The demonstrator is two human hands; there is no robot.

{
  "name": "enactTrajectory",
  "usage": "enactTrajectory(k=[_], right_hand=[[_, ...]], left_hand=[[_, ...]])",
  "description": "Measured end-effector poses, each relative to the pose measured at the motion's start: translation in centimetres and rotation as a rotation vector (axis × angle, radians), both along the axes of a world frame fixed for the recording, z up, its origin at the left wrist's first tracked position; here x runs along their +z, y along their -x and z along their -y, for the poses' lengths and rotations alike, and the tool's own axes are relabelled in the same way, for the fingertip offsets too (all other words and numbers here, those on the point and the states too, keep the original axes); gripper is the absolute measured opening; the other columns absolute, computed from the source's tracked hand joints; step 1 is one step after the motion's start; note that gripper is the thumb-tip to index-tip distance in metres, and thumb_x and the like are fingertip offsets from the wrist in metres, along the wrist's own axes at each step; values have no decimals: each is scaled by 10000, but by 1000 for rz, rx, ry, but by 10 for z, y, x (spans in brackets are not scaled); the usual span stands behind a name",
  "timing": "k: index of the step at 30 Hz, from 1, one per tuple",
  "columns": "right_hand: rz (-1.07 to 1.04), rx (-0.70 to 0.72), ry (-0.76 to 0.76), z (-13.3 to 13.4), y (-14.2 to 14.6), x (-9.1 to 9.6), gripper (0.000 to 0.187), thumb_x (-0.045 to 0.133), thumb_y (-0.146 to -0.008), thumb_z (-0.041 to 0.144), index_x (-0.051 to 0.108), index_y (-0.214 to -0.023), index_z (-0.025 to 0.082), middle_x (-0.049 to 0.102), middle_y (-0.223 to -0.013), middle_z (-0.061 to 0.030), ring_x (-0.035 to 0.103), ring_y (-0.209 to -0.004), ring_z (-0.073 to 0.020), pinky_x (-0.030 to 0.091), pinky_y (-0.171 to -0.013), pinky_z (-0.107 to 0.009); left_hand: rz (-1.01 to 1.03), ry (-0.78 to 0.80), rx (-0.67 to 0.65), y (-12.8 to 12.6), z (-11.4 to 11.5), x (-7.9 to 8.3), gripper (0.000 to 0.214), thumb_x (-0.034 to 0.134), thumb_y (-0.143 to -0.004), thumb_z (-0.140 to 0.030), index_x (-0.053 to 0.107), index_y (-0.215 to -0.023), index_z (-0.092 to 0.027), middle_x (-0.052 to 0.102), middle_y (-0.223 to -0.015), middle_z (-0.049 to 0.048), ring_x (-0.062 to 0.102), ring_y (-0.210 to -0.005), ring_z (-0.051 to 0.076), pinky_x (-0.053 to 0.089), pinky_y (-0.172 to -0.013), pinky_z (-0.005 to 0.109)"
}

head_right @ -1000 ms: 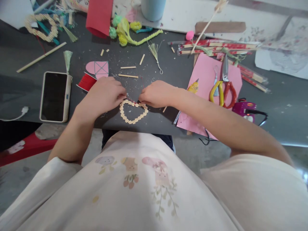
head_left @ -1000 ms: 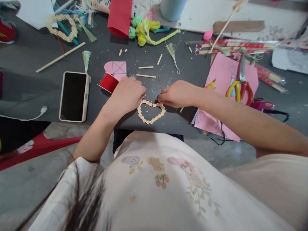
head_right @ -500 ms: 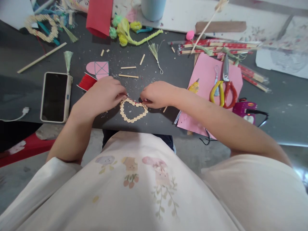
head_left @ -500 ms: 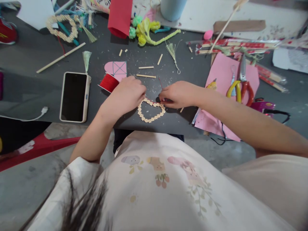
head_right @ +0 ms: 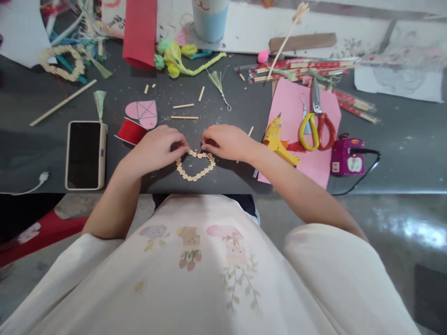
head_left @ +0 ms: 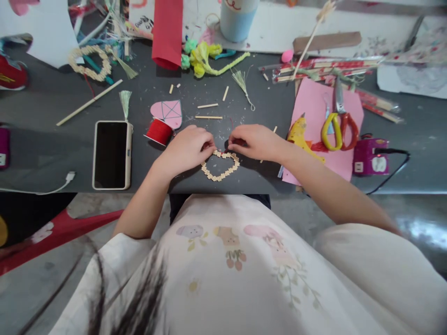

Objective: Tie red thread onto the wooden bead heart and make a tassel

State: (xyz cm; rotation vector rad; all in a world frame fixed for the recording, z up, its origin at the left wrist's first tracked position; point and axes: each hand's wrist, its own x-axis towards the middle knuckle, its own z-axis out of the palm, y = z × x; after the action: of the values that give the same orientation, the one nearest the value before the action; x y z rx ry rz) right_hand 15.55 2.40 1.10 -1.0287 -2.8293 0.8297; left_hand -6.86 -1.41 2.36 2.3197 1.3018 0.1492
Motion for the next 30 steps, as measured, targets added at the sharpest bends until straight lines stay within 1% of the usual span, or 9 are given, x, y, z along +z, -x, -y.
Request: enactTrajectory(k=[4,9,13,18,24,27,30], right_hand=[[5,-49,-59,9,-2,-2,186,512,-913,285,654,-942,167,652,-928,-73,555,-813,-176,331,-672,-275],[57,-85,-104,19,-6,-4,186,506,-915,274,658,-933,169,648,-925,-73,566,-821,-178,330,-655,-277],[85,-109,-124,22,-8,-6,185,510,-910,275,663,-917,171,648,-915,-65,567,-806,-172,324,-639,-278],[82,-118,-125,23,-9,-5,196,503,-911,278,665,-912,168,649,-915,-68,565,-801,-172,328,-641,-278],[27,-119,-96,20,-10,-4,211,509,-902,317,652,-894,161,610,-900,-72,547,-788,-174,355,-674,-282],[-85,-129,-22,17,-9,-6,209,531,-886,328,649,-875,156,580,-899,-69,539,-802,-171,386,-726,-287],[-213,-164,71,14,-6,-8,214,554,-869,338,654,-830,152,560,-871,-57,527,-778,-155,405,-741,-289]], left_hand=[[-24,-19,-3,0,3,0,205,508,-870,-275,668,-823,-156,652,-786,59,541,-779,201,391,-724,323],[-132,-91,-4,2,3,1,230,475,-896,-258,657,-801,-155,657,-803,79,536,-781,217,377,-717,347],[-195,-114,-37,4,2,2,249,460,-904,-247,659,-791,-149,661,-796,90,545,-765,221,370,-702,353],[-219,-140,-48,6,1,-1,264,454,-908,-250,665,-789,-146,668,-791,94,556,-765,234,370,-686,360],[-154,-108,-91,9,-2,-2,262,470,-907,-262,692,-835,-144,681,-825,90,574,-806,230,398,-757,364],[-64,-82,-93,10,-4,-3,263,493,-904,-304,702,-844,-157,678,-837,77,571,-838,227,403,-784,361],[38,-40,-60,9,-5,-4,250,535,-884,-344,708,-839,-169,675,-842,62,568,-853,216,404,-821,358]])
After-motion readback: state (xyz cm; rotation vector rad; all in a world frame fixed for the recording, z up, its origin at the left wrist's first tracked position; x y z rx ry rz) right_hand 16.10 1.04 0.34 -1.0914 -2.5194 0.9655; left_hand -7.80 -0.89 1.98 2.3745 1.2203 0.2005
